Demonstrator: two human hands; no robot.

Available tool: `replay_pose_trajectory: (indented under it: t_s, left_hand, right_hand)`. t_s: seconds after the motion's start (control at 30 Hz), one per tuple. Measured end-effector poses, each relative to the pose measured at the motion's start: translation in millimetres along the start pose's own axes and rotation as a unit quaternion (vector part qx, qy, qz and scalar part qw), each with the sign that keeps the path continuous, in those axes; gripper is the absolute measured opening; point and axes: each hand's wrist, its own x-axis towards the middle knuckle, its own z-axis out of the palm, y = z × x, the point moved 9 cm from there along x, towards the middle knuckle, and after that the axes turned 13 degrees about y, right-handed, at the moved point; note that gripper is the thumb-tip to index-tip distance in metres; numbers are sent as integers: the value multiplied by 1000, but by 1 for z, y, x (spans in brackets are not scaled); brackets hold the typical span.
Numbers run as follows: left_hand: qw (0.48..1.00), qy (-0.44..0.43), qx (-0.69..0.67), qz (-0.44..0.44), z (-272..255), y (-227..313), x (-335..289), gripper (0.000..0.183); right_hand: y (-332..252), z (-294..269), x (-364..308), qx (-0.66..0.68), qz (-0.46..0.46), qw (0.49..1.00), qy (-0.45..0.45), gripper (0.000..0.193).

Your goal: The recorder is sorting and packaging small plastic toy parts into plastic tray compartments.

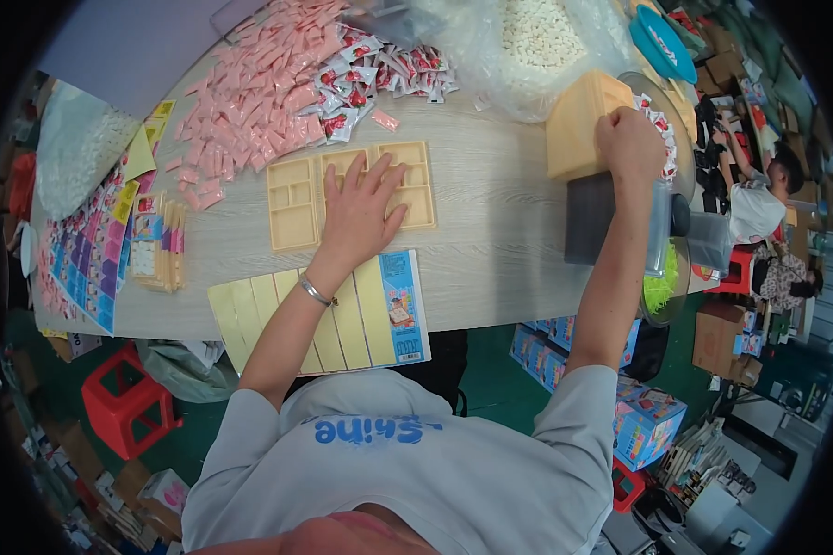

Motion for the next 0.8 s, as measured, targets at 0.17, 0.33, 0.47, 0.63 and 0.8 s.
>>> replay_pose_trajectory:
  t_s: [0.17,0.33,0.47,0.63,0.8]
  left_hand:
    - [1000,-9,19,-10,-4,-15,-5,57]
    - [1000,-11,13,-10,-12,-18,-7,56]
    - [1000,18,23,2,-30,-10,-7,59]
    - [931,36,-329,-154,-31,8,5,61]
    - [661,5,-694,-285,-13,46,6,59]
  right_hand:
    - [-26,-89,-39,131,64,981,130,24]
    - [-160,-24,-154,398,-107,910,-33,9]
    - [-167,-10,-175,381,-36,924,-12,11]
    - [-162,-68,-191,539,-19,842,-9,10]
    - [-172,-54,-216,744,63,632,-209,9]
